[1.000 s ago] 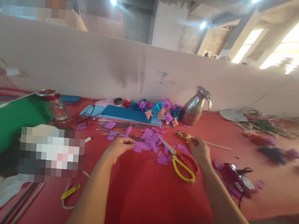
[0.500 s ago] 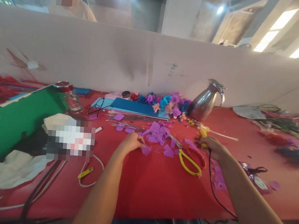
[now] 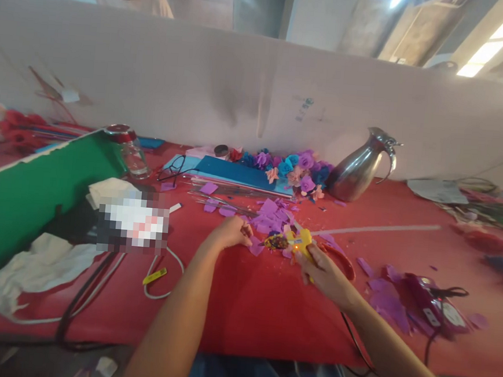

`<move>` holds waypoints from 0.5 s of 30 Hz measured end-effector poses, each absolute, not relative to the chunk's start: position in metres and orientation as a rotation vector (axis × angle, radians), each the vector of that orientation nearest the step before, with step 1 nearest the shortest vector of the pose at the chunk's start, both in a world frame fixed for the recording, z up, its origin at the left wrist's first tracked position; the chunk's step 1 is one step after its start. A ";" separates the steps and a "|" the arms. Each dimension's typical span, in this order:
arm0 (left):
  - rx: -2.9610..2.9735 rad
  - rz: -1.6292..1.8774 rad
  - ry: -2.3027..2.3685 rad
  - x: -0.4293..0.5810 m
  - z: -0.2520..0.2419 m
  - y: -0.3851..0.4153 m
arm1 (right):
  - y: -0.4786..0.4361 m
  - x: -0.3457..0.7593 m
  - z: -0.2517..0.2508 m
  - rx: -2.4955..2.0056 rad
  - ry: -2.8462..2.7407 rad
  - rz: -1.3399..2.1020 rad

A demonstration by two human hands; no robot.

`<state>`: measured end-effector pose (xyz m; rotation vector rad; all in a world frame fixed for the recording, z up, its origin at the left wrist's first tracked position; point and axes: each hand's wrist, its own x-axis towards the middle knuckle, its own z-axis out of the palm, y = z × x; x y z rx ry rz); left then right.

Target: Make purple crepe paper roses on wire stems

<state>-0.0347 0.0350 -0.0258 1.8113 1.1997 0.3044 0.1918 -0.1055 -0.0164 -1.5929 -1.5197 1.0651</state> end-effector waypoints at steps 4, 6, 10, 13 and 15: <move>1.851 0.292 1.208 -0.034 -0.026 0.035 | -0.108 0.186 -0.010 -1.696 -1.676 0.948; 1.864 0.293 1.200 -0.034 -0.028 0.036 | -0.108 0.183 -0.006 -1.734 -1.719 0.892; 1.866 0.301 1.188 -0.035 -0.032 0.038 | -0.106 0.181 -0.006 -1.747 -1.765 0.889; 1.862 0.307 1.193 -0.035 -0.031 0.037 | -0.105 0.182 -0.007 -1.736 -1.773 0.900; 1.862 0.305 1.198 -0.034 -0.029 0.035 | -0.104 0.183 -0.007 -1.724 -1.775 0.897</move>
